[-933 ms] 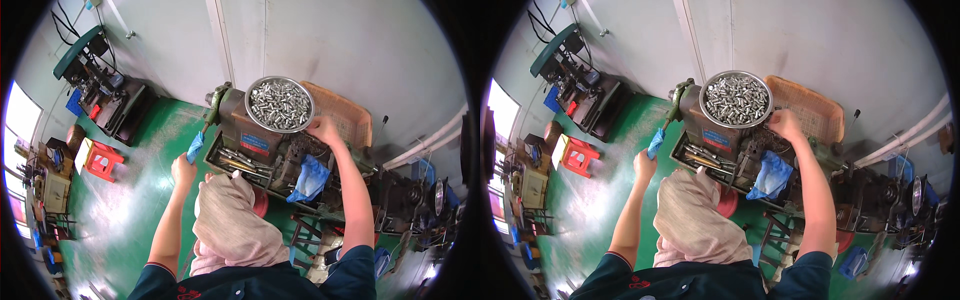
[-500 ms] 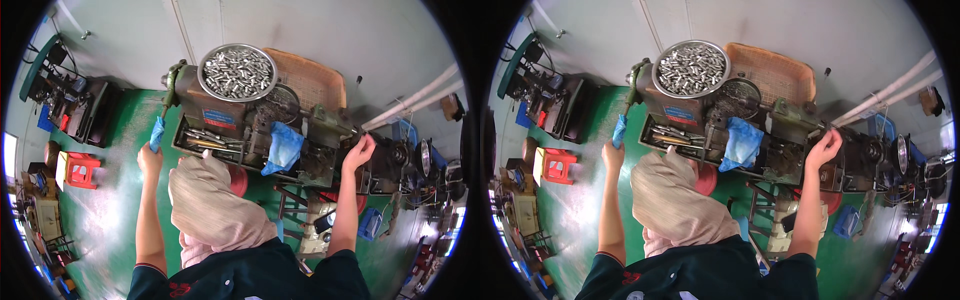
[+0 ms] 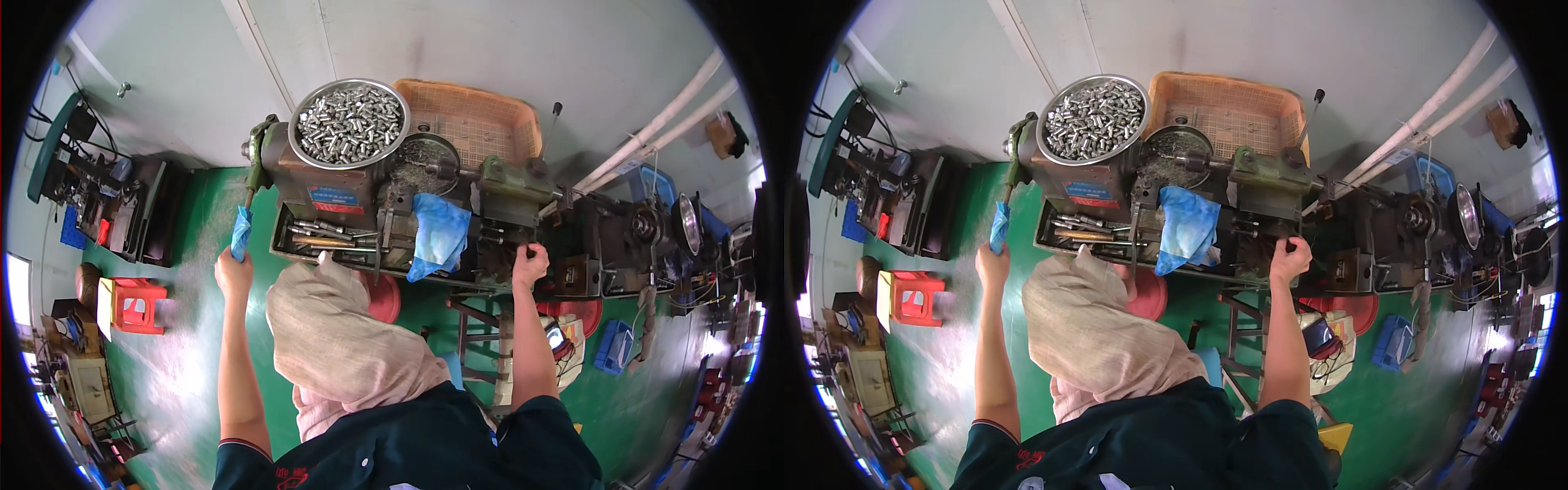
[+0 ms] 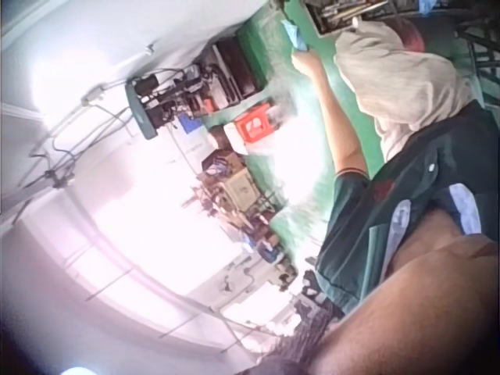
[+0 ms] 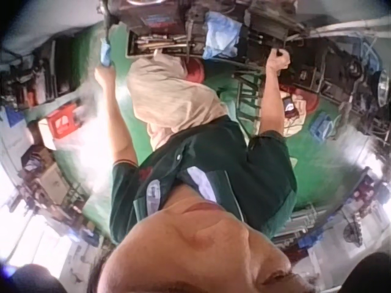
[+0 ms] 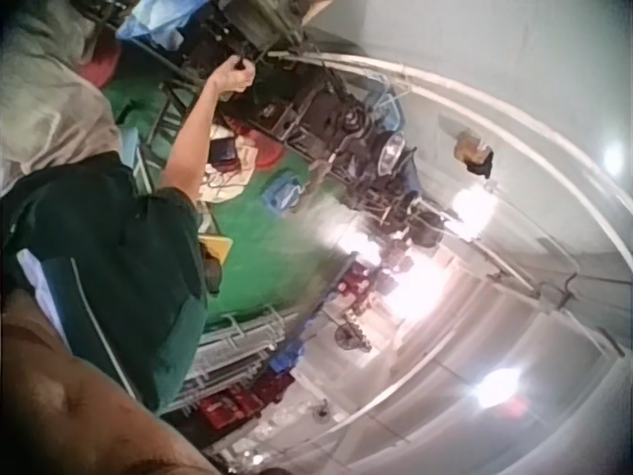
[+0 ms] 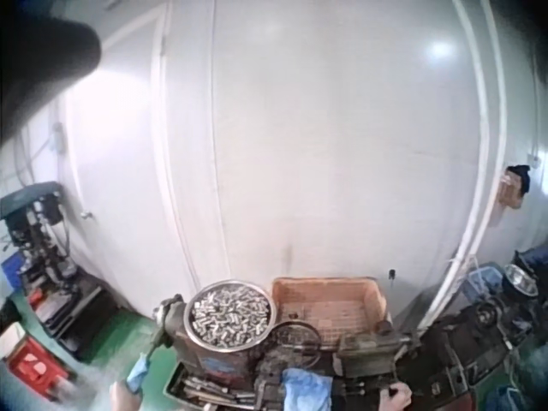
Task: The person operates a lathe machine by inserting metal pins into the chuck and pulling the levers to shape them, occasionally wiping the machine components with a cloth.
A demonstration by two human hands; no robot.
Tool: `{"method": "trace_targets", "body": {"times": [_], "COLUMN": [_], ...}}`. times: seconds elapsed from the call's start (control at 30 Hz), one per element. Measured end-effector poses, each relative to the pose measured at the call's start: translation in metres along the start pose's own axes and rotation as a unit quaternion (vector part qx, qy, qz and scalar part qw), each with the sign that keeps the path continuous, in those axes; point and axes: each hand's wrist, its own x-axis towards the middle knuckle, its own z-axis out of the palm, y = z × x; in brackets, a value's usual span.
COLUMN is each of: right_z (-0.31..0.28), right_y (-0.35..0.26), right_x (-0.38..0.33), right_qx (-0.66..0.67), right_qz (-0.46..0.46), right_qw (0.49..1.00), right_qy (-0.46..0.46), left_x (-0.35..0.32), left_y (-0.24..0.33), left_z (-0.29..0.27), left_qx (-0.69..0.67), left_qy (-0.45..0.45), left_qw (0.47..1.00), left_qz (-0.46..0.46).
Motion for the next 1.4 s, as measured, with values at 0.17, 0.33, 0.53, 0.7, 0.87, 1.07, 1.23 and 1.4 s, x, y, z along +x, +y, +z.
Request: {"method": "trace_targets", "body": {"times": [0.17,0.33,0.53,0.7,0.87,1.07,1.23,1.4], "right_z": [-0.026,-0.058,-0.058,-0.078,-0.089,-0.089,-0.065,-0.056], "right_y": [0.005,-0.026,0.001,-0.011,-0.049,-0.077,-0.089,-0.214], "right_x": [0.022,0.035,0.047,0.068,0.024,0.036,0.063,0.046], "right_qx": [0.41,0.583,0.734,0.866,0.82,0.823,0.824,0.617], "right_qz": [0.209,0.354,0.364,0.289,0.32,0.481,0.204,0.17], "right_qw": [0.887,0.727,0.537,0.329,0.384,0.157,0.363,0.752], "right_qy": [0.02,-0.077,-0.2,-0.24,-0.279,-0.257,-0.384,-0.158], "left_x": [0.002,0.002,0.001,0.001,0.003,0.001,0.001,0.002], "left_y": [0.001,-0.002,0.002,-0.003,-0.006,-0.002,-0.002,-0.005], "left_z": [-0.002,-0.004,-0.001,0.0,0.002,0.001,0.002,0.001], "left_qx": [-0.001,-0.003,-0.014,-0.018,-0.025,-0.031,-0.027,-0.026], "left_qy": [-0.011,-0.014,-0.018,-0.007,0.005,0.0,0.009,0.008], "left_qw": [1.0,1.0,1.0,1.0,1.0,0.999,1.0,0.999], "left_qz": [-0.01,-0.017,-0.008,0.002,-0.001,-0.021,-0.013,-0.019]}}
